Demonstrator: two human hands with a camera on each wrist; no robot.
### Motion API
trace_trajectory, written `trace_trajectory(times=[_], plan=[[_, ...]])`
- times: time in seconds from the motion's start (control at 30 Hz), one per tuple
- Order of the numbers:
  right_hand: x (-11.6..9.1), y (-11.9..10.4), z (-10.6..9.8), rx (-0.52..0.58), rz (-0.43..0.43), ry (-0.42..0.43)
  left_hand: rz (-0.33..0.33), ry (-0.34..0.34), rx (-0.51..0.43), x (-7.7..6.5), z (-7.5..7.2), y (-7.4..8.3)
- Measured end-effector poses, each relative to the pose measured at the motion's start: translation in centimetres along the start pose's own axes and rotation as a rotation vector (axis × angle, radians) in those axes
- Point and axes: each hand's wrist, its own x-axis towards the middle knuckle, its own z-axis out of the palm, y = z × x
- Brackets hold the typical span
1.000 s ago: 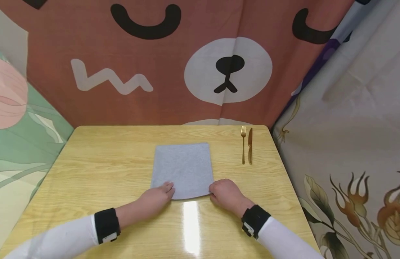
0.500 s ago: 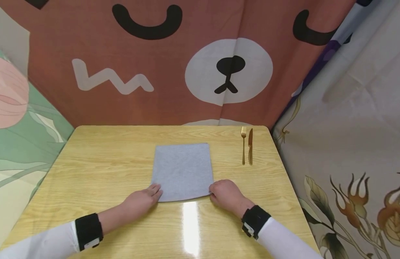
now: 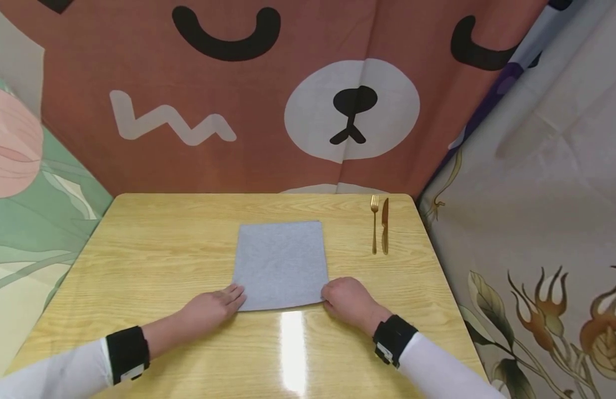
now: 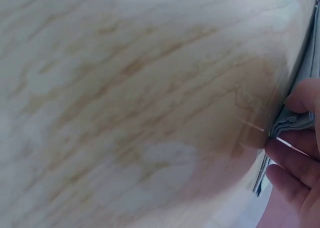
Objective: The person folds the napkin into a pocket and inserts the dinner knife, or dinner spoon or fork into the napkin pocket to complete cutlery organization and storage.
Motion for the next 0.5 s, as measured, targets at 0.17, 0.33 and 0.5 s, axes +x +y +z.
trace_trajectory(times=[0.17,0.33,0.5], plan=[[-0.1,0.1,-0.2,0.015,-0.023,0.003,0.036,0.063,-0.015,-0.8,0.3,-0.7],[-0.1,0.3,-0.8,0.108,0.043,-0.058,0.036,0.041,-0.152,-1.3,0.0,-1.3],[-0.1,0.6,-1.2,0.228,0.099,-0.126,-0.015,-0.023,-0.364,-1.3,-0.8,-1.9]])
